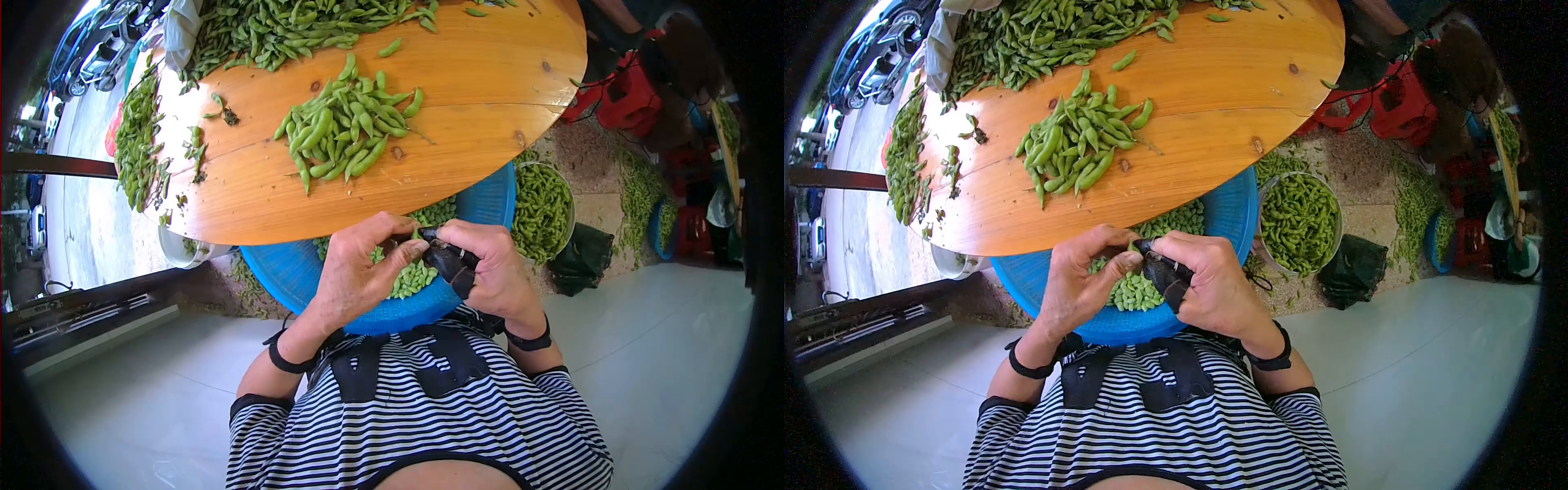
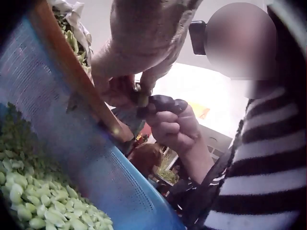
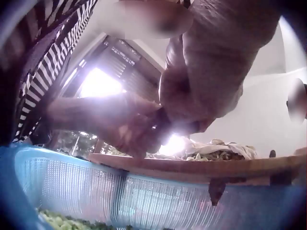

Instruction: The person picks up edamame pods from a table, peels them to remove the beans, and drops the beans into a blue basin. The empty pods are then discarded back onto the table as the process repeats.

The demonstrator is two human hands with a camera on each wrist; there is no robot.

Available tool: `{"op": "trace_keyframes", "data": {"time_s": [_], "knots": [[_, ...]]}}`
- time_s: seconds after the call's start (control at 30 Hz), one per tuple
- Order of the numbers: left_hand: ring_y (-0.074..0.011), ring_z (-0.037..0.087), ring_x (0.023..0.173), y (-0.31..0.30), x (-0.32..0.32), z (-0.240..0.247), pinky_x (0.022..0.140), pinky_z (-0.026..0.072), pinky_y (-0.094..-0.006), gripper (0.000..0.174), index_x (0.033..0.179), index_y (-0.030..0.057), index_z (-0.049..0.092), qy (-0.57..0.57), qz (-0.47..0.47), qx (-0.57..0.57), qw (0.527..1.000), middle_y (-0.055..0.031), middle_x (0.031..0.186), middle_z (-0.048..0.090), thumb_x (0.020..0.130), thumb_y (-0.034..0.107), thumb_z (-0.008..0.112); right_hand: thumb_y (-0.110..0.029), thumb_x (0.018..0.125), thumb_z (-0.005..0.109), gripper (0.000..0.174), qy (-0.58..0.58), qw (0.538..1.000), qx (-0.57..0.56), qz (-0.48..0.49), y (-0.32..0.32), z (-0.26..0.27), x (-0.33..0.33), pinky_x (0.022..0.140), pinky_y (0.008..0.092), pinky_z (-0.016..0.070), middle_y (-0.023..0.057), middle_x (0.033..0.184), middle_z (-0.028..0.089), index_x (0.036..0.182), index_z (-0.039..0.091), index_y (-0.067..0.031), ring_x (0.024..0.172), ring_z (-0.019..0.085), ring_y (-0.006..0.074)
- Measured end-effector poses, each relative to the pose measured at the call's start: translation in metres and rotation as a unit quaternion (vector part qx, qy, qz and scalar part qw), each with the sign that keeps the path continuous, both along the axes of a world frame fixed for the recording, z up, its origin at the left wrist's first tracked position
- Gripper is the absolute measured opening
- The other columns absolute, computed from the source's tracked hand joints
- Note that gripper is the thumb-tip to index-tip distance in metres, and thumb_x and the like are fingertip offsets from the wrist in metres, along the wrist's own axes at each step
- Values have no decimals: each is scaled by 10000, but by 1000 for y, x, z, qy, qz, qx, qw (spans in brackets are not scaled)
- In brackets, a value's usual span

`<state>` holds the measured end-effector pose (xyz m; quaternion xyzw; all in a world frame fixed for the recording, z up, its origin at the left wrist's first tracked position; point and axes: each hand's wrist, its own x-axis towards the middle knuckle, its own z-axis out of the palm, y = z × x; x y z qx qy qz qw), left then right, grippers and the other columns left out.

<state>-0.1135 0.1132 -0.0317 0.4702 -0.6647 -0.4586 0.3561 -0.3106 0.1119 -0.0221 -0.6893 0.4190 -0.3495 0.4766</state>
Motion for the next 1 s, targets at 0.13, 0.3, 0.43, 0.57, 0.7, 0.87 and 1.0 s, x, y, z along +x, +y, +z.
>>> {"op": "trace_keyframes", "data": {"time_s": [0.13,0.3,0.43,0.57,0.7,0.87,1.0], "knots": [[-98,605,670,-2,5,1,594,481,-237,202,1122,-36,636,24,-24,62,998,-43,775,625,937,38,603,41,659,663,294,62,997,-36,-33,4,5,7,580,356,444,149,750,524,945,595,32,657,566,333],[-67,520,601,2,-12,-1,537,420,-215,193,1091,-40,645,195,71,206,956,-17,776,553,978,33,507,68,708,657,280,112,974,-134,-142,19,-3,34,601,390,461,153,802,515,972,579,18,698,578,342],[-50,460,594,7,-22,-1,528,379,-196,224,1087,-36,653,220,124,222,942,6,796,528,962,17,474,77,610,682,479,159,963,-167,-139,25,-13,40,629,431,502,184,918,490,1065,540,30,747,577,389],[-41,441,617,9,-27,-6,535,362,-192,256,1068,-27,669,239,162,198,937,27,834,532,911,-18,467,80,617,672,469,148,956,-197,-156,24,-16,41,603,426,497,175,906,480,1065,542,27,735,574,379],[-47,440,632,11,-31,-14,568,379,-201,259,1091,-24,668,318,169,222,906,19,883,544,912,-9,481,70,636,682,430,142,955,-202,-166,22,-15,38,583,407,489,160,860,488,1044,556,23,705,570,358],[-61,481,688,8,-31,-4,619,410,-206,298,1217,-8,595,372,139,275,876,0,916,570,926,1,533,21,691,723,329,116,954,-183,-209,19,-14,37,560,385,472,137,797,509,984,575,11,662,565,325],[-66,481,657,9,-33,0,593,404,-211,281,1197,5,573,371,153,262,878,-6,815,583,922,34,624,-15,712,738,341,128,953,-191,-196,22,-12,35,552,387,468,140,792,513,1011,575,7,657,565,325]]}}
